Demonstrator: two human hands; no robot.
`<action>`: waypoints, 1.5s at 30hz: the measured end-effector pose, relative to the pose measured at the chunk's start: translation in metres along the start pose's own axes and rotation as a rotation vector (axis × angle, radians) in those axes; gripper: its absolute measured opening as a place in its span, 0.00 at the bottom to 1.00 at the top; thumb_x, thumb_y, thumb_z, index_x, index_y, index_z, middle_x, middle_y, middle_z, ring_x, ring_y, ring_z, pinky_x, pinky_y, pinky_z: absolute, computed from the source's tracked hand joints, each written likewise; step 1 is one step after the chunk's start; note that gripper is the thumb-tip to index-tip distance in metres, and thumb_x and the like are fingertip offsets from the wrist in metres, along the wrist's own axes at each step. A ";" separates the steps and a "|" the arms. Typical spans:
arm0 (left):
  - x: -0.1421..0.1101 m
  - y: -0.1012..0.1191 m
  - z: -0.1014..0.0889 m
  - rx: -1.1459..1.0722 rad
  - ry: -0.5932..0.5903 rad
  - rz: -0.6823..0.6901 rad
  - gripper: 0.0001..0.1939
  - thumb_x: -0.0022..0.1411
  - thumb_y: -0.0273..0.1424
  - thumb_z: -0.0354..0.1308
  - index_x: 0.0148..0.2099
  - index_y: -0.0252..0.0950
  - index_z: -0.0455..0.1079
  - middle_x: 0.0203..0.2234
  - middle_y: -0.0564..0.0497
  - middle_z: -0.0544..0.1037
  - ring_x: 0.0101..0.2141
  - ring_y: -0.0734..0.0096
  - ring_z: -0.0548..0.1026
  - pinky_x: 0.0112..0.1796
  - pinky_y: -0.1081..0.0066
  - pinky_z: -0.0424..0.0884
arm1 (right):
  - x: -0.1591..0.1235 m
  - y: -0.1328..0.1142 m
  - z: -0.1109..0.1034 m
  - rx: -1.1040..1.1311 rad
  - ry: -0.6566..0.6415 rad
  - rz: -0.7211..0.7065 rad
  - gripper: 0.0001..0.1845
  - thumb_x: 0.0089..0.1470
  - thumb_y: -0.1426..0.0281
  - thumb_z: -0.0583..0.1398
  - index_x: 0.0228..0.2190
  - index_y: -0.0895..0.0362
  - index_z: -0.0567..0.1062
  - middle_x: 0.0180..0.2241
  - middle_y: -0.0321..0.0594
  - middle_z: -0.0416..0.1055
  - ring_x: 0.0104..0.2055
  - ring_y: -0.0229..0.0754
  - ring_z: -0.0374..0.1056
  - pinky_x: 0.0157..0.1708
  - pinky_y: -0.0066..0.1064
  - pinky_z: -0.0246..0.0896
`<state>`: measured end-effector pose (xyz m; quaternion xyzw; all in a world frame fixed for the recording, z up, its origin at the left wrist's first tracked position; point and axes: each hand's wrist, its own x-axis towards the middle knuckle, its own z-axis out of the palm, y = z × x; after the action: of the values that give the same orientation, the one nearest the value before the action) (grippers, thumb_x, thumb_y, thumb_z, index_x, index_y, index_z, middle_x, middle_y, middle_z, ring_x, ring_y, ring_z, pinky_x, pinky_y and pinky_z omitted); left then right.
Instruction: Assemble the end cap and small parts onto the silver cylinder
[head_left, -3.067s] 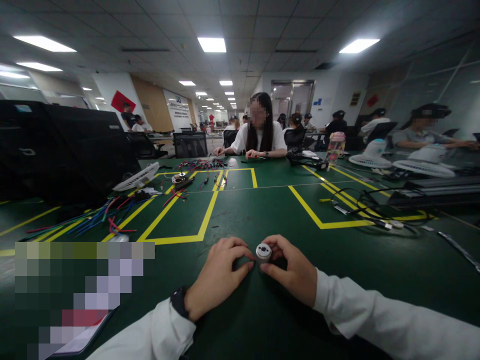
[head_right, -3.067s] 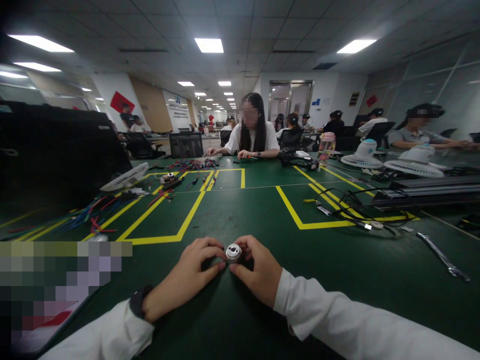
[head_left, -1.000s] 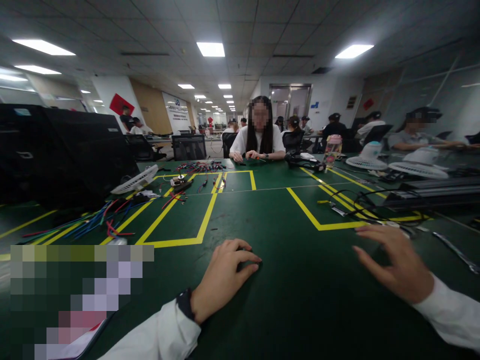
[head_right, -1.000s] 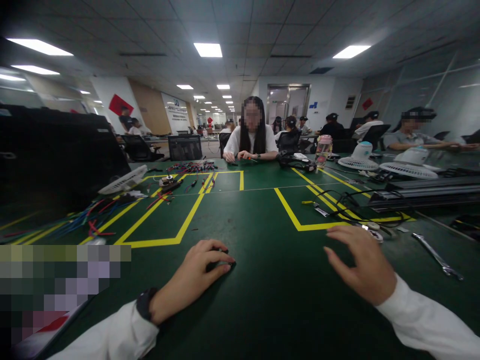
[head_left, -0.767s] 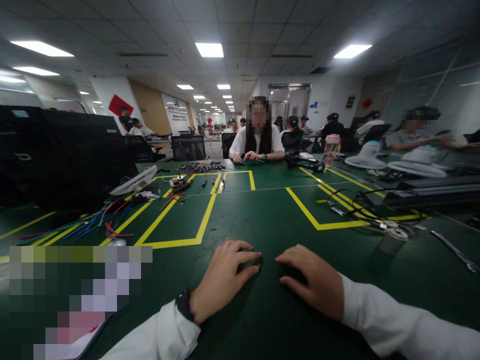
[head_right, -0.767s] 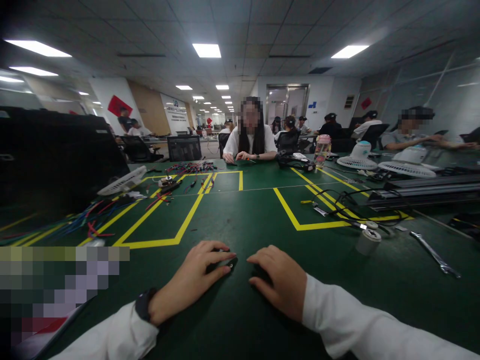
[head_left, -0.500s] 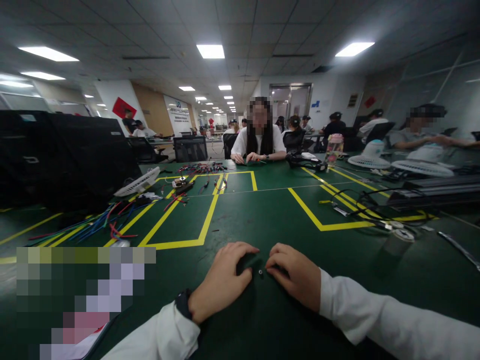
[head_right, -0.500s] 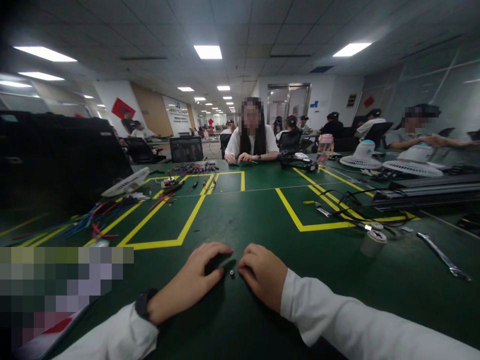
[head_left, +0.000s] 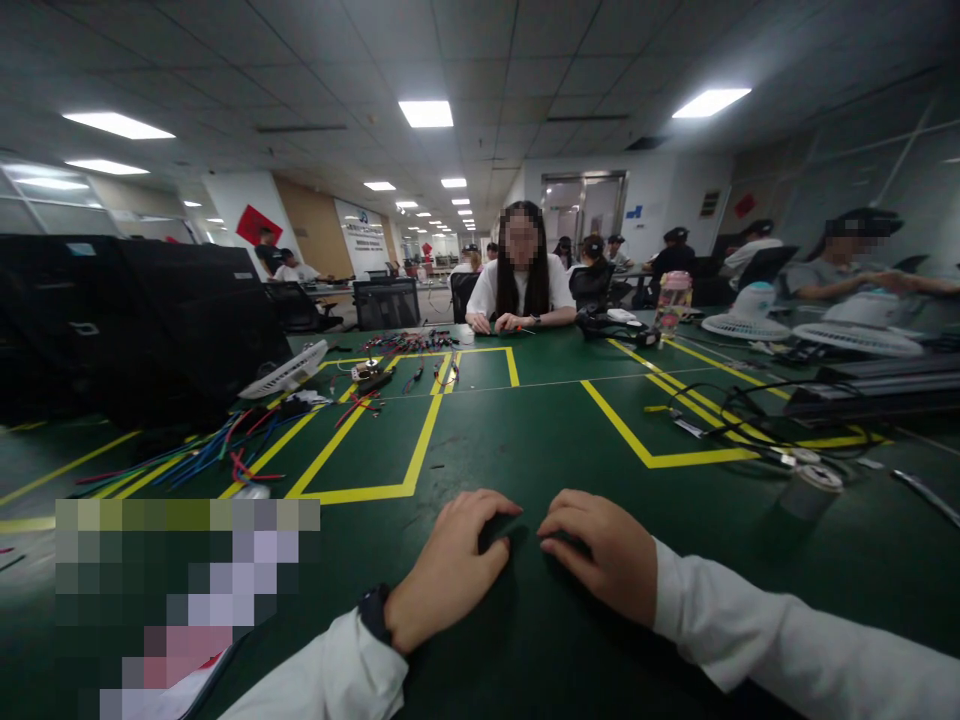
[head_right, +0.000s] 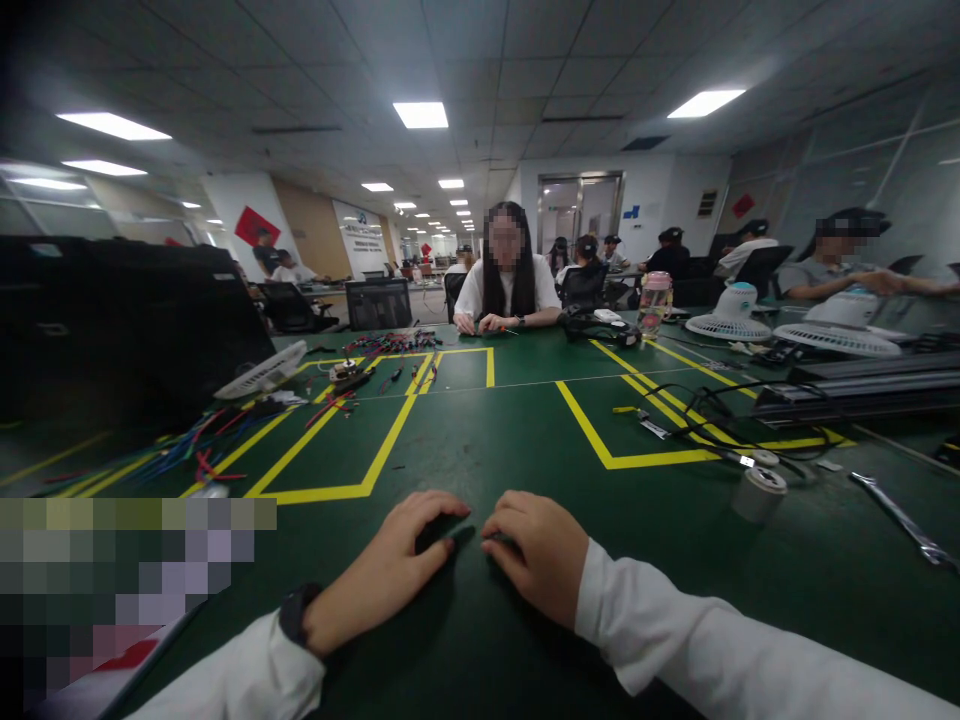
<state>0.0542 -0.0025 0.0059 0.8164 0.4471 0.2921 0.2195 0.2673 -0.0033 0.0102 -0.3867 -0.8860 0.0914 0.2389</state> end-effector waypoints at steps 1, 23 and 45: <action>0.000 0.000 -0.001 -0.004 -0.003 -0.005 0.16 0.55 0.24 0.53 0.46 0.42 0.68 0.44 0.51 0.73 0.47 0.64 0.67 0.50 0.61 0.60 | -0.004 0.005 -0.007 -0.045 0.061 -0.010 0.10 0.55 0.69 0.53 0.35 0.56 0.73 0.35 0.40 0.69 0.39 0.38 0.63 0.39 0.32 0.57; 0.003 0.003 0.003 -0.122 0.049 -0.077 0.17 0.59 0.29 0.53 0.51 0.40 0.65 0.42 0.49 0.73 0.31 0.72 0.70 0.36 0.68 0.68 | -0.163 0.185 -0.134 -0.185 0.400 0.909 0.23 0.46 0.52 0.56 0.39 0.54 0.73 0.38 0.46 0.73 0.35 0.46 0.70 0.35 0.37 0.61; 0.003 0.005 0.000 -0.044 -0.007 -0.039 0.09 0.59 0.29 0.51 0.41 0.38 0.71 0.35 0.51 0.75 0.32 0.69 0.71 0.37 0.69 0.67 | -0.160 0.168 -0.148 -0.198 0.420 1.082 0.22 0.45 0.52 0.59 0.38 0.51 0.75 0.36 0.45 0.74 0.32 0.41 0.69 0.33 0.34 0.59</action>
<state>0.0592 -0.0022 0.0100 0.8034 0.4558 0.2946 0.2448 0.5427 -0.0083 0.0242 -0.8142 -0.5008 0.0385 0.2912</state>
